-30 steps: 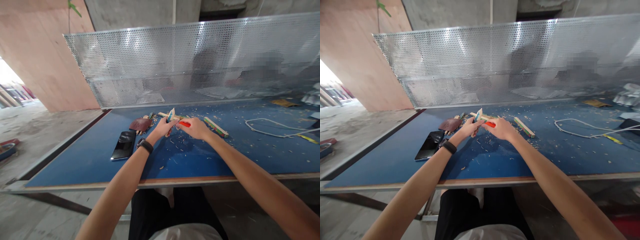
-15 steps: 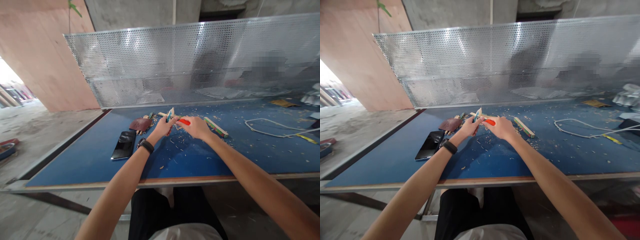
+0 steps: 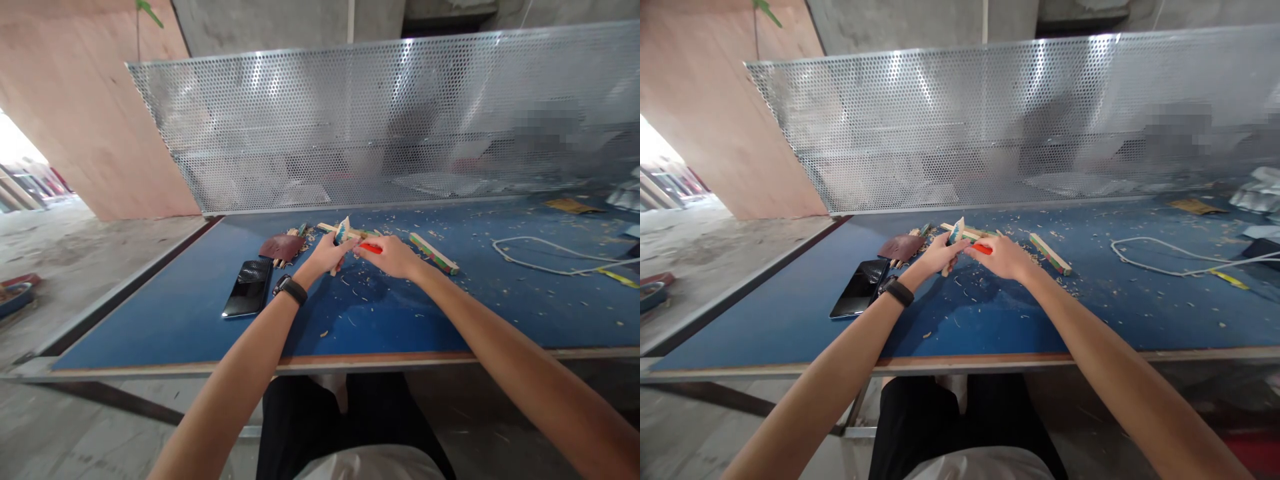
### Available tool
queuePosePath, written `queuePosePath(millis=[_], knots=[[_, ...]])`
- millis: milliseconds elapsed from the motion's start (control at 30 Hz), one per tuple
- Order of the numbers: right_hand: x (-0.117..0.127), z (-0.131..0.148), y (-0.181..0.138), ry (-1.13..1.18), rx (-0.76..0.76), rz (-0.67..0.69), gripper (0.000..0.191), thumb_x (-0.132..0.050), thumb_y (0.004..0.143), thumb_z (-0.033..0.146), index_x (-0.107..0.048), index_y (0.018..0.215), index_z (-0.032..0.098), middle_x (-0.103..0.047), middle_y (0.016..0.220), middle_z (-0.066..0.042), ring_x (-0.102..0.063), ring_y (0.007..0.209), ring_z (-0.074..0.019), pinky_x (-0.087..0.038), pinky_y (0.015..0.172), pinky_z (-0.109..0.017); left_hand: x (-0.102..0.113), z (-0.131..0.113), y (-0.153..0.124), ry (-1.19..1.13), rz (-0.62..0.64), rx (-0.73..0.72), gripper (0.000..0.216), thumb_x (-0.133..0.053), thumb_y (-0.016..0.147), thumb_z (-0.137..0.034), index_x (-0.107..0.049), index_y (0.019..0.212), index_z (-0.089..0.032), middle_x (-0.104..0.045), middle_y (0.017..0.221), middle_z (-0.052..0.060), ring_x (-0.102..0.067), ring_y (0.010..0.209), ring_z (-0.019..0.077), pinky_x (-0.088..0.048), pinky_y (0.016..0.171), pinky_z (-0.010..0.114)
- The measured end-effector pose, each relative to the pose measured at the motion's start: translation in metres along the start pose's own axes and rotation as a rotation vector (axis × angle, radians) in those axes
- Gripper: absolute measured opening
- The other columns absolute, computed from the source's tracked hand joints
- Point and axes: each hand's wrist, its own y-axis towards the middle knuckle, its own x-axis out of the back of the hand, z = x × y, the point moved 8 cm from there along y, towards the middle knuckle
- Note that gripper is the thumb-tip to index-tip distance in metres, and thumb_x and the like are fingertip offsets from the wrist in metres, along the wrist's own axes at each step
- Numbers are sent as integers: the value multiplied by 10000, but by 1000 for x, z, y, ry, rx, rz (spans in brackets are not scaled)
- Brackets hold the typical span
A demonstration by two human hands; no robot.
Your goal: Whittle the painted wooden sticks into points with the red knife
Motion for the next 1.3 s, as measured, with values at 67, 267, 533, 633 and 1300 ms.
queuePosePath(millis=[67,267,533,633,1300], knots=[[0,0,0,0,-5,3,549,-531,967,709,-839,1140,288,-816,1035,-85,-721,892,-278,-476,734,-380,1,0,-1,40,12,-1,343,-700,976,-505,-522,965,-212,-517,501,-85,-475,357,85,-359,383,216],[4,-1,-1,-36,-50,-33,575,-532,948,751,-831,1151,304,-807,929,-77,-707,808,-277,-444,671,-374,1,-6,-4,-15,9,15,343,-690,989,-488,-493,908,-220,-487,525,-91,-469,386,68,-353,393,208],[7,3,-2,-140,-60,-70,615,-503,937,794,-807,1258,366,-810,928,-89,-712,802,-299,-434,647,-381,0,-8,-5,-87,-19,53,270,-670,1018,-407,-522,900,-215,-464,493,-99,-430,364,61,-326,384,191],[7,5,-1,-137,-63,-77,619,-503,936,793,-804,1272,369,-810,930,-89,-710,795,-298,-443,646,-384,1,-6,-2,-103,-64,51,284,-629,1043,-391,-493,864,-217,-470,516,-97,-435,367,58,-329,383,192],[8,-3,0,-56,-116,-32,734,-433,911,879,-851,1075,299,-751,769,-80,-669,701,-260,-422,610,-374,-3,-14,-6,-55,-42,9,331,-664,1008,-475,-500,874,-222,-475,557,-86,-441,398,58,-344,388,199]])
